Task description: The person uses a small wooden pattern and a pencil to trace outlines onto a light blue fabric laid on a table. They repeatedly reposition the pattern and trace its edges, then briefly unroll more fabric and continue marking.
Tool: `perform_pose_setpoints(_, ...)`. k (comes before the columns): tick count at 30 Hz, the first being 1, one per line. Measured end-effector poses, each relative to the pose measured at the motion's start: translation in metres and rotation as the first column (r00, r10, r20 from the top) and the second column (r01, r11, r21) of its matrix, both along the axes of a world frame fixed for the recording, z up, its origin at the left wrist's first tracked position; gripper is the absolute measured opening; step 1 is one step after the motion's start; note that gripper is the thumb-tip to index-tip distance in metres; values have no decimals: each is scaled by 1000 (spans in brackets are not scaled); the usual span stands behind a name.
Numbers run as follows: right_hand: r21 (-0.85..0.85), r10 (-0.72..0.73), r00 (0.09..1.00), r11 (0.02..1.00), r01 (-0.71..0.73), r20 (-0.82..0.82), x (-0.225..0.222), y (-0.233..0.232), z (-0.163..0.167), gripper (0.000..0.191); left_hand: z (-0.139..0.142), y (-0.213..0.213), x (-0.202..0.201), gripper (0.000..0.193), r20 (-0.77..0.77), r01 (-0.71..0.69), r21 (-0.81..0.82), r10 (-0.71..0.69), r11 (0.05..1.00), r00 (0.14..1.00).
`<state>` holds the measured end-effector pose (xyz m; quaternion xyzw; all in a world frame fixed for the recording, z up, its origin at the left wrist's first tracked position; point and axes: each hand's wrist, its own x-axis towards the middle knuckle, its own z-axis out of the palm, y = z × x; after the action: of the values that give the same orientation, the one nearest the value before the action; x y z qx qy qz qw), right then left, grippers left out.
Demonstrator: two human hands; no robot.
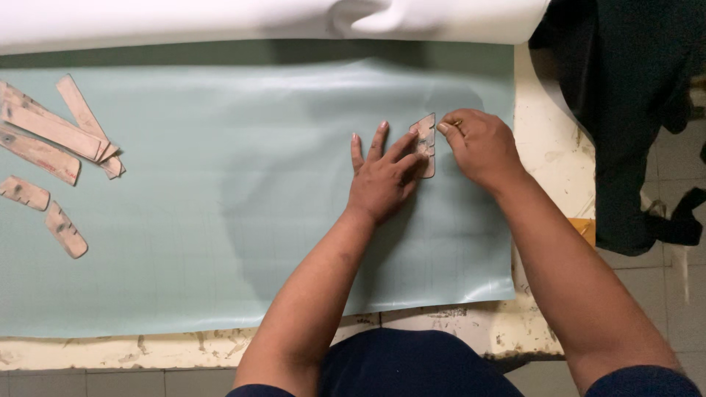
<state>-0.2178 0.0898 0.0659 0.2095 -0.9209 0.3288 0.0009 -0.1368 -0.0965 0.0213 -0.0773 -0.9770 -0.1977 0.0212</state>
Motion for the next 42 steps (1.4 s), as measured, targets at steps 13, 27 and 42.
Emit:
perform_pose_setpoints(13, -32, -28, 989, 999, 33, 142, 19, 6, 9, 22, 3, -1, 0, 30, 13, -5, 4, 5, 1000, 1000)
perform_pose_setpoints(27, -12, 10, 996, 1000, -9, 89, 36, 15, 1, 20, -2, -1, -1, 16, -28, -18, 60, 19, 998, 999)
perform_pose_setpoints(42, 9, 207, 975, 978, -207, -80, 58, 12, -2, 15, -4, -1, -1, 12, -63, -11, 107, 18, 994, 998)
